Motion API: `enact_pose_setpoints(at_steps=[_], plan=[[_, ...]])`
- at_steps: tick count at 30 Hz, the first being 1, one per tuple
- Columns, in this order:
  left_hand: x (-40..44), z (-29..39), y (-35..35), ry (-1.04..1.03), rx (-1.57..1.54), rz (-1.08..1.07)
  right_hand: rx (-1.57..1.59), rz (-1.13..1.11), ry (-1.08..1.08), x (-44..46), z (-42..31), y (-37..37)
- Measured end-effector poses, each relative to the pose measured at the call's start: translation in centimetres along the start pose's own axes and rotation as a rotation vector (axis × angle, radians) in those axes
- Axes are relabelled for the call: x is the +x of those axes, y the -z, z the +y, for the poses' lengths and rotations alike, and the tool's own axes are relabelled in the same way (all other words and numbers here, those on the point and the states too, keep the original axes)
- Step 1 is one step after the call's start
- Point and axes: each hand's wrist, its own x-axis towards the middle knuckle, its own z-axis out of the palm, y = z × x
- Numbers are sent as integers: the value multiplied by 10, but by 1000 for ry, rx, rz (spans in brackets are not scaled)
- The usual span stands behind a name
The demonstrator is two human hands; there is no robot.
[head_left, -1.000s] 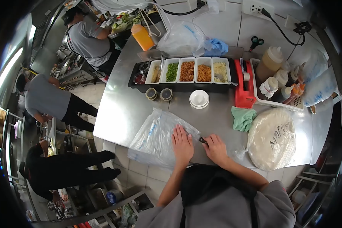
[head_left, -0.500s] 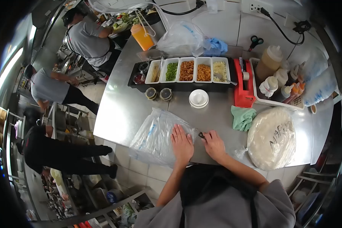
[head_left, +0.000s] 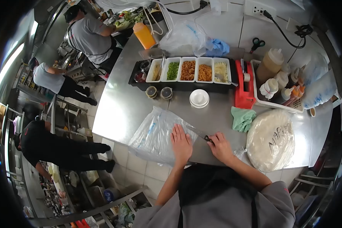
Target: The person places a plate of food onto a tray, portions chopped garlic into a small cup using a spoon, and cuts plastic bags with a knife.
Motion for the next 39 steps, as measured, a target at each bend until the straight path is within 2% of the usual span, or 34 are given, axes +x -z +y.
enact_pose_setpoints(at_steps=[7, 14, 17, 20, 26, 32, 36, 39], plan=[[0, -4, 4, -24, -68, -27, 12, -39, 13, 4, -5, 4], [-20, 2, 7, -81, -114, -97, -23, -49, 44, 32, -11, -26], [-12, 5, 32, 101, -263, -187, -19, -51, 53, 4, -14, -18], [13, -9, 19, 92, -12, 23, 12, -59, 25, -12, -15, -13], [20, -17, 3, 141, 82, 47, -47, -28, 44, 20, -24, -40], [19, -18, -1, 153, 120, 14, -116, 5, 110, 110, -23, -104], [22, -17, 3, 103, 146, -6, -54, 46, 123, 135, -31, -90], [18, -28, 17, -231, -12, -164, 224, -81, 162, 131, -32, -68]])
